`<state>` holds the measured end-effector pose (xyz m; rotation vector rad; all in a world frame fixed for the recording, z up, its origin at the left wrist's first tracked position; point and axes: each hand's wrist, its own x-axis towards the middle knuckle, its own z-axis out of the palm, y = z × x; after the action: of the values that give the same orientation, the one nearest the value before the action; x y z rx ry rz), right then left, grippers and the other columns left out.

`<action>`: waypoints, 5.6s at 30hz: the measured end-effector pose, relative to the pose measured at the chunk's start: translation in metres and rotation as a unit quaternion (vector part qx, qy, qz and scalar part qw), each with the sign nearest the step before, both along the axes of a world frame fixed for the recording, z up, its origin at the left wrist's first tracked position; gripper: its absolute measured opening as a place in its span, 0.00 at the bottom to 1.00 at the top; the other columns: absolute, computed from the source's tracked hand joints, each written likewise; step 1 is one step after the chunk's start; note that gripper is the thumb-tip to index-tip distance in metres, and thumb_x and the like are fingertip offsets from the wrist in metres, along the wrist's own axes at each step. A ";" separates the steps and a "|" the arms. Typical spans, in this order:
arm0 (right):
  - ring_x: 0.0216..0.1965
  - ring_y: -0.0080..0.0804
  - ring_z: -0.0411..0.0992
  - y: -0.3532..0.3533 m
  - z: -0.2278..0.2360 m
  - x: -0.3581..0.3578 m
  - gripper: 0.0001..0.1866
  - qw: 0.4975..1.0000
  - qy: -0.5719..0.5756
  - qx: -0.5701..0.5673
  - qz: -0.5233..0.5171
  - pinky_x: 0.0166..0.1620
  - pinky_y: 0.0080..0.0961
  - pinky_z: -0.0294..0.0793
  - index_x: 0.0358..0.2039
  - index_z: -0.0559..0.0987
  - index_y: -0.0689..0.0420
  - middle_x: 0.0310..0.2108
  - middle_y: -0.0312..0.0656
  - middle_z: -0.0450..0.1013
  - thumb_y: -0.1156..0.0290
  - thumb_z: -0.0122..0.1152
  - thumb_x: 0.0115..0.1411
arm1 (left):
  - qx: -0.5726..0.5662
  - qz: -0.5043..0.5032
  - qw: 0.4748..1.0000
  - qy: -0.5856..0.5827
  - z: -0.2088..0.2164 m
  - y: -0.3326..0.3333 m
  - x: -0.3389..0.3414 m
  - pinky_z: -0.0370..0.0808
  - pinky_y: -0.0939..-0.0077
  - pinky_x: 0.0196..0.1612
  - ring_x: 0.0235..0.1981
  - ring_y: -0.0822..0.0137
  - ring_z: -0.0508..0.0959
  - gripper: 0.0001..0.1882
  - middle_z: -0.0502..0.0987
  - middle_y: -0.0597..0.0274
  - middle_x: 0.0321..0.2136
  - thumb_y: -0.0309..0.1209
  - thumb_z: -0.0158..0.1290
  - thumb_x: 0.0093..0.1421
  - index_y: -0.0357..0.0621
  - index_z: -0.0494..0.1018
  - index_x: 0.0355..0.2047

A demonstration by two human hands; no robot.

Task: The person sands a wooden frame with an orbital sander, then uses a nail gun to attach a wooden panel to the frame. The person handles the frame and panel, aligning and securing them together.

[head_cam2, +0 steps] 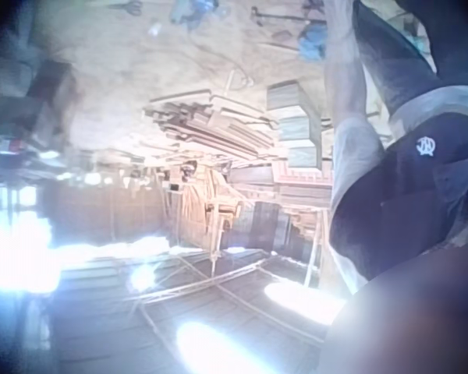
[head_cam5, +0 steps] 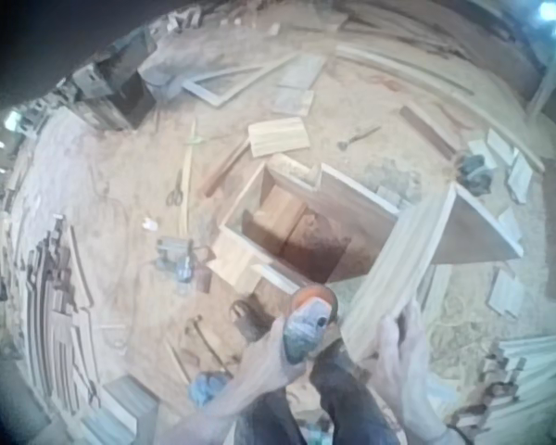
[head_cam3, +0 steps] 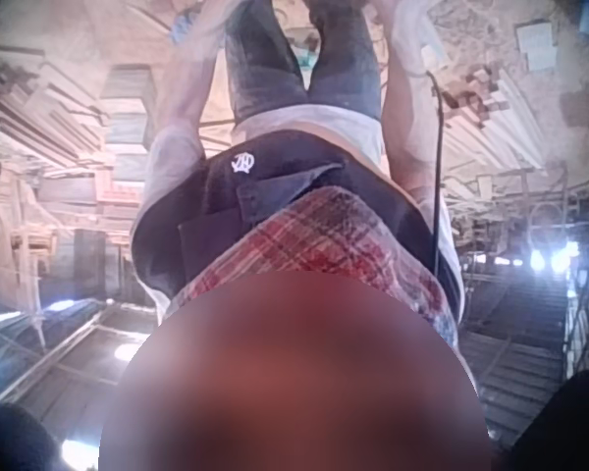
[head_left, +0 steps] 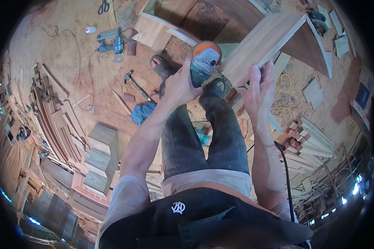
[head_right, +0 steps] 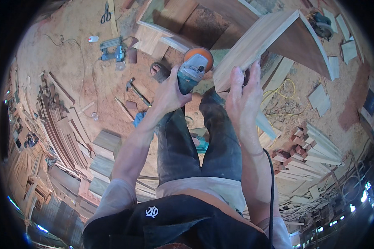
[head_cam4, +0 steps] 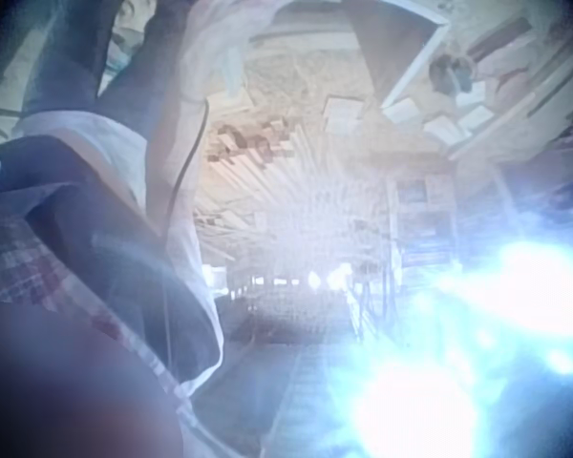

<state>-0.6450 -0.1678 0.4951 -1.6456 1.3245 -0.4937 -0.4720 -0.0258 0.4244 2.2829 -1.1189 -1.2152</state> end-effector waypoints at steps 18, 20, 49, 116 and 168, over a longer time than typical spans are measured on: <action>0.56 0.56 0.76 -0.001 0.009 0.005 0.30 1.000 0.026 -0.008 0.001 0.58 0.41 0.73 0.67 0.63 0.75 0.56 0.66 0.74 0.67 0.51 0.73 | 0.003 0.080 0.994 -0.071 -0.011 -0.001 0.044 0.75 0.55 0.57 0.55 0.42 0.78 0.53 0.77 0.35 0.52 0.36 0.68 0.47 0.35 0.52 0.69; 0.57 0.55 0.76 -0.001 0.008 0.005 0.30 1.000 0.026 0.004 -0.004 0.59 0.40 0.73 0.67 0.62 0.75 0.57 0.66 0.74 0.67 0.51 0.73 | -0.044 0.147 0.987 -0.048 -0.014 0.004 0.063 0.75 0.56 0.58 0.55 0.45 0.79 0.51 0.76 0.37 0.52 0.35 0.68 0.47 0.33 0.53 0.67; 0.58 0.54 0.72 0.001 0.011 -0.001 0.32 0.997 0.059 0.049 -0.028 0.61 0.40 0.69 0.69 0.60 0.75 0.61 0.66 0.69 0.62 0.49 0.74 | -0.058 0.293 0.952 -0.069 -0.035 0.018 0.176 0.76 0.56 0.55 0.52 0.44 0.80 0.51 0.78 0.38 0.50 0.38 0.68 0.44 0.35 0.55 0.65; 0.71 0.48 0.58 0.042 0.050 -0.010 0.38 0.956 0.222 0.063 -0.183 0.71 0.44 0.57 0.74 0.55 0.69 0.73 0.57 0.54 0.53 0.40 0.74 | -0.002 0.048 0.998 -0.028 -0.176 -0.247 0.259 0.78 0.52 0.54 0.49 0.40 0.82 0.49 0.79 0.35 0.46 0.44 0.67 0.44 0.35 0.56 0.62; 0.68 0.50 0.61 0.041 0.046 -0.009 0.38 0.955 0.250 0.041 -0.156 0.69 0.42 0.59 0.73 0.56 0.71 0.71 0.60 0.58 0.54 0.41 0.74 | -0.061 0.171 0.983 -0.025 -0.192 -0.239 0.301 0.78 0.56 0.52 0.46 0.46 0.83 0.47 0.79 0.37 0.45 0.43 0.69 0.43 0.32 0.58 0.56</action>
<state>-0.6536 -0.1266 0.5412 -1.5537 1.9719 -0.1988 -0.1711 -0.2645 0.2325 2.3011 -0.7501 -0.9349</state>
